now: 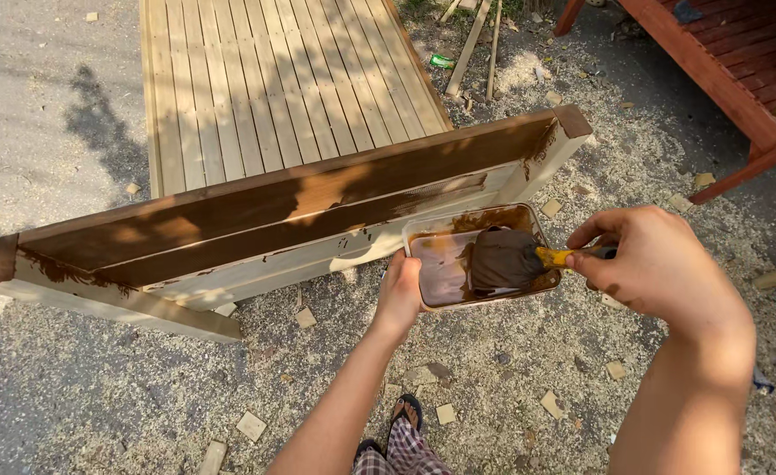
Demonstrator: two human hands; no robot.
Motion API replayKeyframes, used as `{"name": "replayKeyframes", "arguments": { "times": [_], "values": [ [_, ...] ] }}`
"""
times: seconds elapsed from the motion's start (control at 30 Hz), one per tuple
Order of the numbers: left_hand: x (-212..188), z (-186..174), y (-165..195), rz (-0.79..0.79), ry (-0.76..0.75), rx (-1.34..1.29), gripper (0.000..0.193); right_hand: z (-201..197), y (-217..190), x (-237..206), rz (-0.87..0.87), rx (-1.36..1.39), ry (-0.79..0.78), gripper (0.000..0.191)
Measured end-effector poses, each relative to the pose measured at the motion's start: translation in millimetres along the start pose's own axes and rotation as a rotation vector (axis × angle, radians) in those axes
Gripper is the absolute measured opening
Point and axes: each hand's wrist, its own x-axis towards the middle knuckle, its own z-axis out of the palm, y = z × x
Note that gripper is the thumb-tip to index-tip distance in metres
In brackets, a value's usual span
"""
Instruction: The person applies brown wood stain to a slatted wooden bed frame outdoors, rubbing the stain onto the top rail and each slat with a cloth-wrapped applicator. They dip the applicator into a plastic container of stain held in their other hand and work across the boards, then move to the lower edge of the frame.
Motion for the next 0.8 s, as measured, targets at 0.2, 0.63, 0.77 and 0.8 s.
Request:
{"name": "replayKeyframes", "arguments": {
  "times": [0.2, 0.63, 0.77, 0.8],
  "values": [
    [-31, 3, -14, -0.116, 0.075, 0.046, 0.069, 0, 29, -33, -0.375, 0.276, 0.226, 0.026],
    [-103, 47, -33, 0.107, 0.018, 0.346, 0.076, 90, 55, -75, -0.181, 0.482, 0.492, 0.037],
    [-116, 68, -41, 0.189, 0.063, 0.358, 0.068, 89, 75, -78, -0.218, 0.49, 0.354, 0.044],
    [-113, 74, -41, 0.244, 0.076, 0.372, 0.064, 88, 79, -75, -0.208, 0.485, 0.301, 0.046]
  ]
}}
